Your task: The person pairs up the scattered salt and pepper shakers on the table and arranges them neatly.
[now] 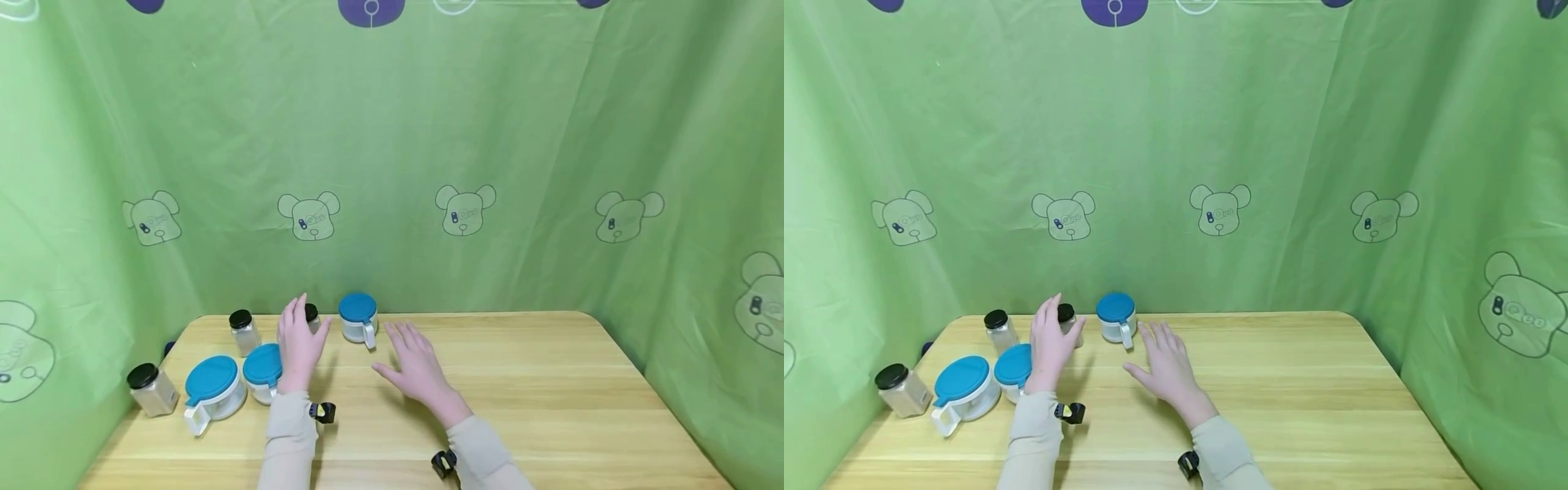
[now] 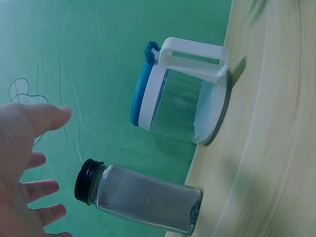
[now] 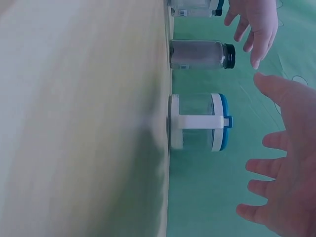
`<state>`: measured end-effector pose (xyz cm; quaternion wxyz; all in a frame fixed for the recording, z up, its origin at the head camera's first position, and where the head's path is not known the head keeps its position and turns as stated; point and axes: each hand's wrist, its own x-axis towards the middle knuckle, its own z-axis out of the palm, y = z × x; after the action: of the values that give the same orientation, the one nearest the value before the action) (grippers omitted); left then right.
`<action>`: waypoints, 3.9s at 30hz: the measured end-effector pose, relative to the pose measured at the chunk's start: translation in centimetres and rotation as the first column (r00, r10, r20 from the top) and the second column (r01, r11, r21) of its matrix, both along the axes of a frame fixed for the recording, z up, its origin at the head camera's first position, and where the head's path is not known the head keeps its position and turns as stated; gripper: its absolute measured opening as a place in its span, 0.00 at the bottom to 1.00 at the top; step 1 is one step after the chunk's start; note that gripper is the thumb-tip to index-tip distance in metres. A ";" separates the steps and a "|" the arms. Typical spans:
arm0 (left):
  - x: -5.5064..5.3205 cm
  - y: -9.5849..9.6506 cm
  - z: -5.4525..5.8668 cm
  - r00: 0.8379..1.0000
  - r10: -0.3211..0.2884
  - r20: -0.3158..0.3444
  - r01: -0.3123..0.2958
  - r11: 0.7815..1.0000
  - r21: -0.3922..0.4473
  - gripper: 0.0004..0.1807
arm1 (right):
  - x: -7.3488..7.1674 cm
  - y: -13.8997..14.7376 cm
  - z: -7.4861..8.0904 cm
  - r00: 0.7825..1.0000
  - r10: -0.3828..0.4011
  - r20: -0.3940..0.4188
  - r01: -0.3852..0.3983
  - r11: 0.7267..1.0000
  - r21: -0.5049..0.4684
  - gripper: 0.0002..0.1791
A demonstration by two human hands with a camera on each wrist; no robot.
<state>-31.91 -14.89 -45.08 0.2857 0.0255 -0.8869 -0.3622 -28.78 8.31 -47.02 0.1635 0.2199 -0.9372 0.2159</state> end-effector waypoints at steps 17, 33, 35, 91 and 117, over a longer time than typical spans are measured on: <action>-1.6 -0.9 -0.2 0.967 0.051 0.249 -0.052 0.999 -0.002 0.48 | -2.0 -2.0 -0.3 1.000 0.019 0.022 -0.019 1.000 0.008 0.46; -1.9 -1.9 0.3 0.922 0.111 0.372 -0.065 0.989 -0.134 0.40 | -5.0 -3.0 0.4 0.991 -0.017 0.136 0.025 0.998 -0.060 0.47; -2.0 -1.9 0.3 0.925 0.118 0.360 -0.073 0.988 -0.137 0.38 | -5.5 -3.2 0.5 0.988 -0.020 0.152 0.033 0.996 -0.084 0.47; -2.4 -1.5 -0.5 0.912 0.213 0.350 -0.143 0.966 -0.215 0.34 | -11.0 -8.0 -1.7 0.930 -0.152 0.336 0.272 0.898 -0.347 0.55; -2.1 -1.0 -0.4 0.963 0.134 0.232 -0.099 0.983 -0.158 0.37 | -9.8 -7.1 -1.5 0.924 -0.205 0.322 0.319 0.878 -0.356 0.56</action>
<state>-34.03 -15.92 -45.51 0.1973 0.1008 -0.9360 -0.2736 -38.59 1.19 -48.54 0.1012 0.0195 -0.9072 0.4078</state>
